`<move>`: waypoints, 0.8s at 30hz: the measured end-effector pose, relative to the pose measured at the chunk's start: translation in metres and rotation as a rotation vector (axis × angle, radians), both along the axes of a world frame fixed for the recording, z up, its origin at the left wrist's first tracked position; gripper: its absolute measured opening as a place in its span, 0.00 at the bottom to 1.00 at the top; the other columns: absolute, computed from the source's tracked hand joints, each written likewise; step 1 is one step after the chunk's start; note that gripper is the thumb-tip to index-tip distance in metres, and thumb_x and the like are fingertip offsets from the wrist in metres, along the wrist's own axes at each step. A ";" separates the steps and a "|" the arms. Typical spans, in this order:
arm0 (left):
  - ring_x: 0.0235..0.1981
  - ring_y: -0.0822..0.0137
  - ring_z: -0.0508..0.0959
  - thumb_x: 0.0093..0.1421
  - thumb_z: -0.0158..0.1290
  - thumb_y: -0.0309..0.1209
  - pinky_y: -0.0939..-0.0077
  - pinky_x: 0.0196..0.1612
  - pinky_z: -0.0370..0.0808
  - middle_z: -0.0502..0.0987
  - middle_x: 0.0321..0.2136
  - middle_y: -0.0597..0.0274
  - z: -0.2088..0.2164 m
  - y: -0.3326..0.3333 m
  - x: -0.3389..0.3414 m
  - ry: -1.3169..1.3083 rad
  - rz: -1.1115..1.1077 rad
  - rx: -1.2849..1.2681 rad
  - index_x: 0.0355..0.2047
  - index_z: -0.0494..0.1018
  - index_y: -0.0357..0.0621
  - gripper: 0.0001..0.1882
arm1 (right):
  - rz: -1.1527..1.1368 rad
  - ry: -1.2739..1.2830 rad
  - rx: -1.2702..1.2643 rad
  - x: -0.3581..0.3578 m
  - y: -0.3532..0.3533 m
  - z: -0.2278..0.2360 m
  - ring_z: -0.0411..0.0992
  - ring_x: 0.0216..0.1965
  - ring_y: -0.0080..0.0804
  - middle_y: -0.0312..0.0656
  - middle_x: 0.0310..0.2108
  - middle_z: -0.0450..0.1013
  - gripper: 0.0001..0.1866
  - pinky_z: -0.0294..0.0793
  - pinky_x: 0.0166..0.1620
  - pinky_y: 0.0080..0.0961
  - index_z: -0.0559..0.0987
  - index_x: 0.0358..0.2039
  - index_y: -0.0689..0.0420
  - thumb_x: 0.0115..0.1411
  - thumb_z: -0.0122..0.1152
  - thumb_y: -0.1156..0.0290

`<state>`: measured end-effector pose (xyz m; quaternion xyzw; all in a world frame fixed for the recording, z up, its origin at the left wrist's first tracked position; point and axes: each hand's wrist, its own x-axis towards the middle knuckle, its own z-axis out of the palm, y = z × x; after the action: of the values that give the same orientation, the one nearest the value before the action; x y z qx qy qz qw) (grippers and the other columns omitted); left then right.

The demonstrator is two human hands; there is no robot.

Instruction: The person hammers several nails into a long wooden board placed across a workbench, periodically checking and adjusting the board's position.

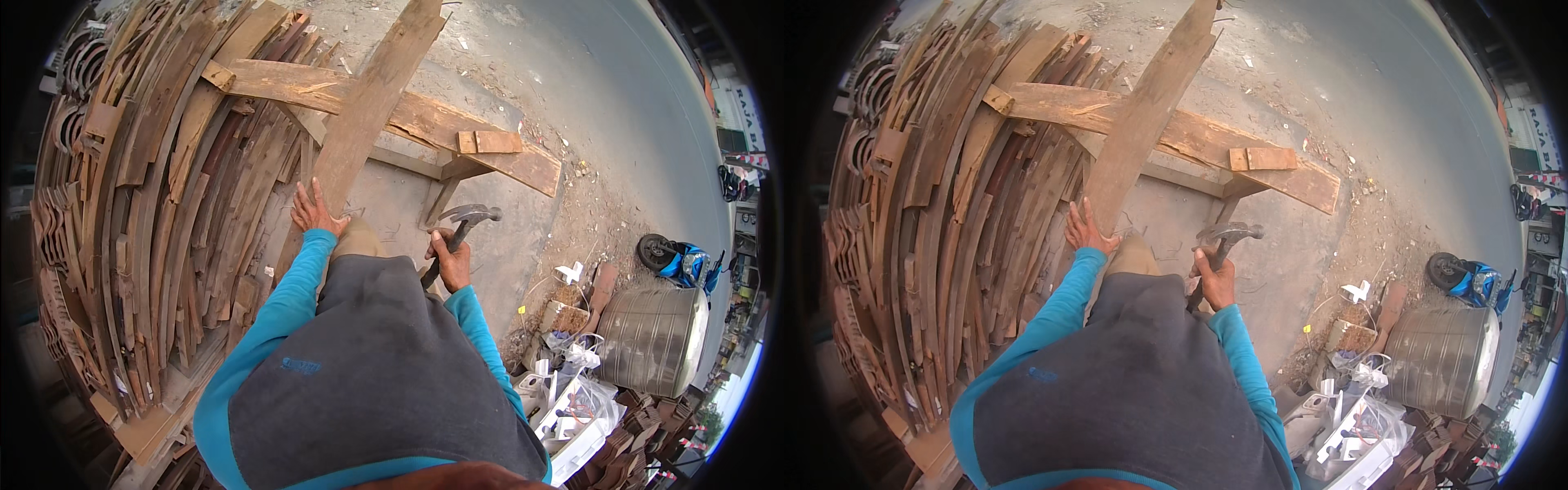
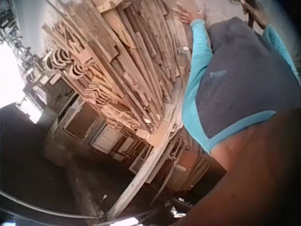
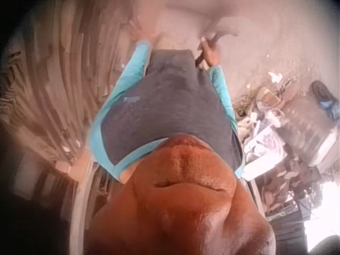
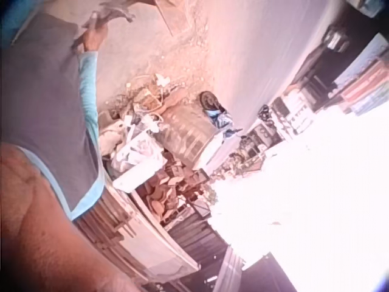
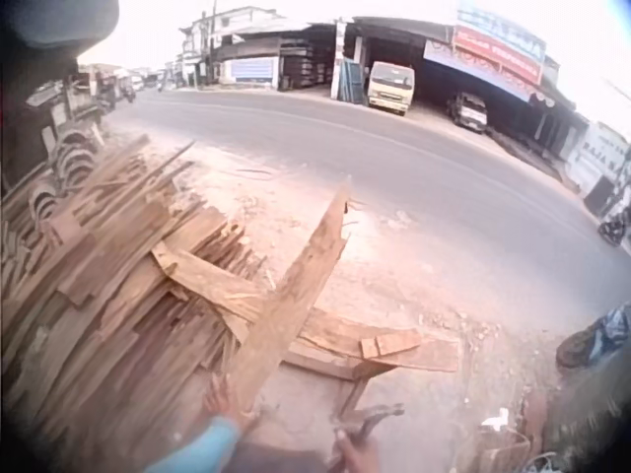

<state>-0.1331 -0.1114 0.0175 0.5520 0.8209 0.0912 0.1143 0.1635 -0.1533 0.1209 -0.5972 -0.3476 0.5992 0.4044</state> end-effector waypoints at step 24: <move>0.65 0.34 0.52 0.47 0.67 0.35 0.31 0.61 0.48 0.41 0.72 0.44 -0.075 -0.005 -0.005 0.110 -0.010 0.105 0.74 0.38 0.72 0.61 | -0.150 0.483 -0.273 -0.140 0.206 -0.148 0.71 0.54 0.47 0.51 0.55 0.71 0.37 0.71 0.55 0.44 0.66 0.63 0.56 0.65 0.55 0.40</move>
<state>-0.1385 -0.1167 -0.0572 0.5654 0.8174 0.1031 0.0405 0.0230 0.0523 -0.0276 -0.5102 -0.1121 0.7338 0.4343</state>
